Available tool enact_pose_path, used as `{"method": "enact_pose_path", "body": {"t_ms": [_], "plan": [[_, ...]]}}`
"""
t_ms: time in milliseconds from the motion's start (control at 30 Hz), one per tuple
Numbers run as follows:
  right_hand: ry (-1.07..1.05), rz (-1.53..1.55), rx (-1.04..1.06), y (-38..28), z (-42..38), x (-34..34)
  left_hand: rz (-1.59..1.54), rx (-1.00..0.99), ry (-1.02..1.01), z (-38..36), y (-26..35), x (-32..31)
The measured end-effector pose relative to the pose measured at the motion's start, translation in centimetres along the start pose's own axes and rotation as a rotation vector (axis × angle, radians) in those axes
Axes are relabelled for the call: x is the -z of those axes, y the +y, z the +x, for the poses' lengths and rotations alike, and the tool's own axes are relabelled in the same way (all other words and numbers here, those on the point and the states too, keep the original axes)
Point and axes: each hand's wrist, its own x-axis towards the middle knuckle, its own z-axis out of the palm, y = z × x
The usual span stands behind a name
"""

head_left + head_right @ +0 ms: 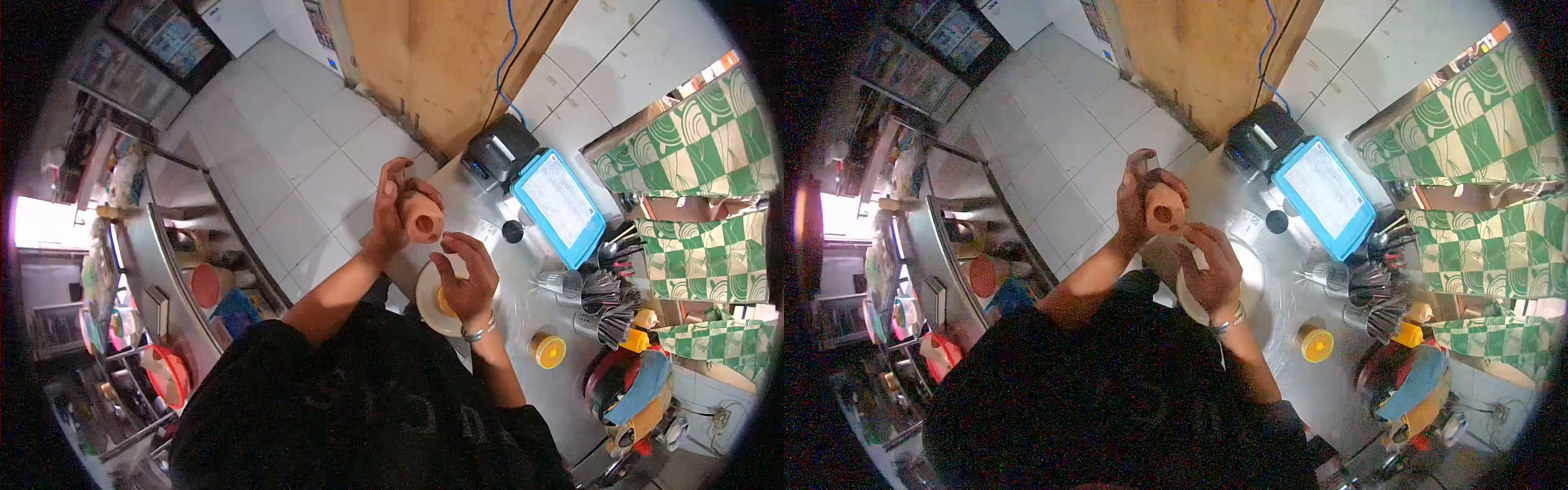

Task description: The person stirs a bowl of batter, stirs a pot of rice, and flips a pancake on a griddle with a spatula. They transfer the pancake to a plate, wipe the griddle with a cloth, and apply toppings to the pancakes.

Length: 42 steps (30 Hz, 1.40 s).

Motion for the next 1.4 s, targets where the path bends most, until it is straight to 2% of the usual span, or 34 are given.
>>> {"method": "enact_pose_path", "body": {"t_ms": [133, 333, 367, 433, 467, 533, 600, 667, 700, 767, 800, 900, 967, 1000, 1033, 1100, 1133, 1200, 1233, 1267, 1300, 1333, 1400], "plan": [[-0.043, -0.146, 0.104, -2.6, 1.2, 0.9, -0.144, 0.064, -0.02, -0.1, 0.5, -0.5], [-0.171, -0.207, 0.131, -3.5, 1.4, 0.7, 0.097, 0.016, -0.055, -1.2, -0.2, 0.2], [-0.219, -0.231, 0.08, -3.1, 1.0, 0.5, 0.108, 0.0, -0.04, -1.7, -0.2, 0.4], [-0.298, -0.201, 0.073, -3.1, 0.7, -0.4, 0.328, 0.052, 0.021, -2.8, -0.2, 1.4], [-0.299, -0.224, 0.001, -3.4, 0.8, -0.7, 0.299, 0.083, 0.107, -3.1, -1.7, 2.6], [-0.353, -0.234, -0.163, -4.1, 0.6, -1.5, 0.487, 0.094, 0.171, -3.4, -7.1, 7.2], [-0.437, -0.179, -0.228, -3.6, 0.0, -2.2, 0.592, 0.064, 0.195, -4.9, -6.7, 8.2], [-0.485, -0.114, -0.287, -3.6, -0.3, -3.0, 0.488, 0.007, 0.263, -6.4, -2.7, 5.2], [-0.493, -0.07, -0.338, -3.7, -0.4, -3.3, 0.499, 0.045, 0.298, -6.7, -1.3, 4.6], [-0.499, -0.007, -0.451, -3.7, -0.3, -3.9, 0.508, 0.071, 0.348, -7.6, -1.5, 5.4], [-0.5, 0.013, -0.509, -3.6, -0.2, -4.1, 0.358, 0.058, 0.317, -7.6, -3.4, 6.9], [-0.563, -0.019, -0.431, -1.1, -0.1, -4.0, 0.269, 0.008, 0.327, -7.3, -5.2, 8.1], [-0.561, -0.042, -0.41, -0.9, 0.3, -4.2, 0.42, 0.072, 0.376, -7.4, -3.8, 7.6], [-0.538, -0.165, -0.203, 0.9, -0.2, -4.2, 0.471, 0.093, 0.395, -7.4, -3.2, 7.4], [-0.545, -0.16, -0.198, 0.2, 0.0, -4.5, 0.444, 0.08, 0.412, -7.5, -3.1, 7.3], [-0.426, -0.318, 0.003, -1.2, 0.5, -5.0, 0.415, 0.068, 0.432, -7.7, -3.8, 7.7], [-0.429, -0.316, 0.004, -1.4, 0.6, -5.3, 0.516, -0.017, 0.418, -7.7, -5.2, 8.7], [-0.449, -0.299, 0.149, -1.7, 0.7, -5.8, 0.614, -0.102, 0.4, -7.6, -5.9, 9.1], [-0.449, -0.303, 0.148, -1.9, 0.8, -6.0, 0.372, 0.074, 0.459, -7.6, -5.6, 8.8], [-0.404, -0.241, 0.239, -2.1, 1.0, -6.3, 0.123, 0.25, 0.508, -7.5, -5.3, 8.6], [-0.356, -0.188, 0.326, -2.2, 1.2, -6.5, 0.114, 0.26, 0.499, -7.5, -4.7, 8.5], [-0.313, -0.171, 0.378, -2.3, 1.3, -6.4, 0.608, 0.217, 0.404, -7.4, -3.4, 8.1], [-0.179, -0.136, 0.363, -2.3, 1.2, -6.5, 0.794, 0.311, 0.291, -7.9, -0.9, 6.2]]}}
